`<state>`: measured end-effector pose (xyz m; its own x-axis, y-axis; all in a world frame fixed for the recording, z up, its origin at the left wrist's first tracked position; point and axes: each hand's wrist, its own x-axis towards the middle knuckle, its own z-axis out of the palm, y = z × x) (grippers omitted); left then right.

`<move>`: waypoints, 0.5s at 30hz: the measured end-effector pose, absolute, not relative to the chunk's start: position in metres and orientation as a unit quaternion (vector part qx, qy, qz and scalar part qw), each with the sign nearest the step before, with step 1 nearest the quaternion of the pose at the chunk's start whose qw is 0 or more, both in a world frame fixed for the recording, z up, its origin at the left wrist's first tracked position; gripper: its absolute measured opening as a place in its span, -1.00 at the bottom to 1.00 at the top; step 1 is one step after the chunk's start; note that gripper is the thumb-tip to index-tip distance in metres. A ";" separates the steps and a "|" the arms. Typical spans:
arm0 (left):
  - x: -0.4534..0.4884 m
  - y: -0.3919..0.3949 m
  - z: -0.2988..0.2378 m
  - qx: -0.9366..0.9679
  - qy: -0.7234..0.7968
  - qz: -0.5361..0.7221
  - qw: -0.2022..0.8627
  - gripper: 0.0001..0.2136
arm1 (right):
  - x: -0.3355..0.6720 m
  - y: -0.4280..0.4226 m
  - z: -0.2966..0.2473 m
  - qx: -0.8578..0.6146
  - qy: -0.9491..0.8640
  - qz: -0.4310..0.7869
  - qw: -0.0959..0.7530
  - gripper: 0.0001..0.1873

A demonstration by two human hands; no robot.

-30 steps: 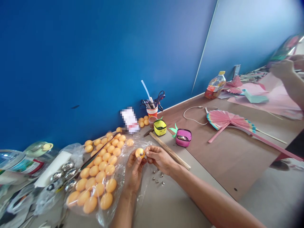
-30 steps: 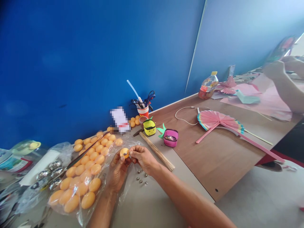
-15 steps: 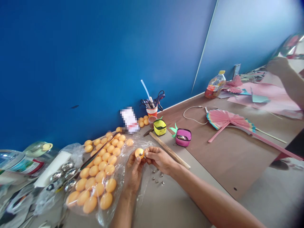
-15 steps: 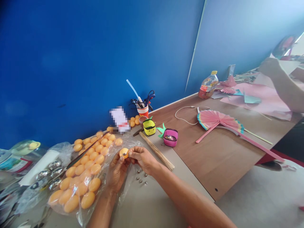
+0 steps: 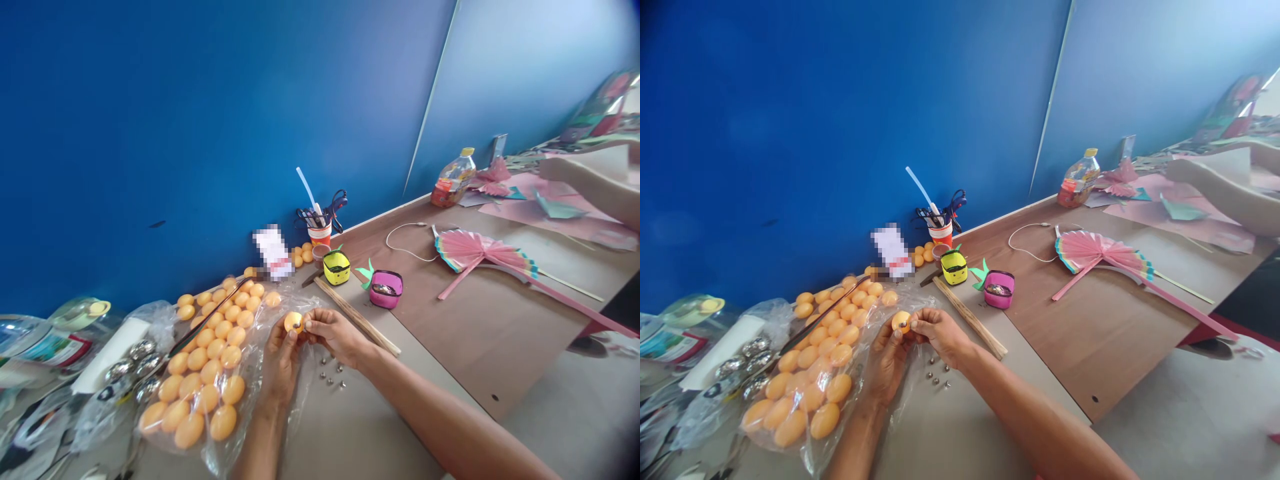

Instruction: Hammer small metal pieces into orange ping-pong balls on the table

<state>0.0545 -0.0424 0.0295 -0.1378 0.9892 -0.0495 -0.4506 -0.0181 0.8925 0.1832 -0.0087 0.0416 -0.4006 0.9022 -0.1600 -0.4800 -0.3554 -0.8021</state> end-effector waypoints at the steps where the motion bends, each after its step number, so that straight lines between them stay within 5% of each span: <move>1: 0.054 -0.043 0.029 0.327 0.411 0.634 0.568 -0.67 | 0.183 -0.009 0.042 -0.310 -0.342 0.764 0.451 -0.64; 15: 0.049 -0.043 0.009 0.372 0.454 0.624 0.516 -0.66 | 0.179 -0.011 0.043 -0.328 -0.324 0.753 0.470 -0.58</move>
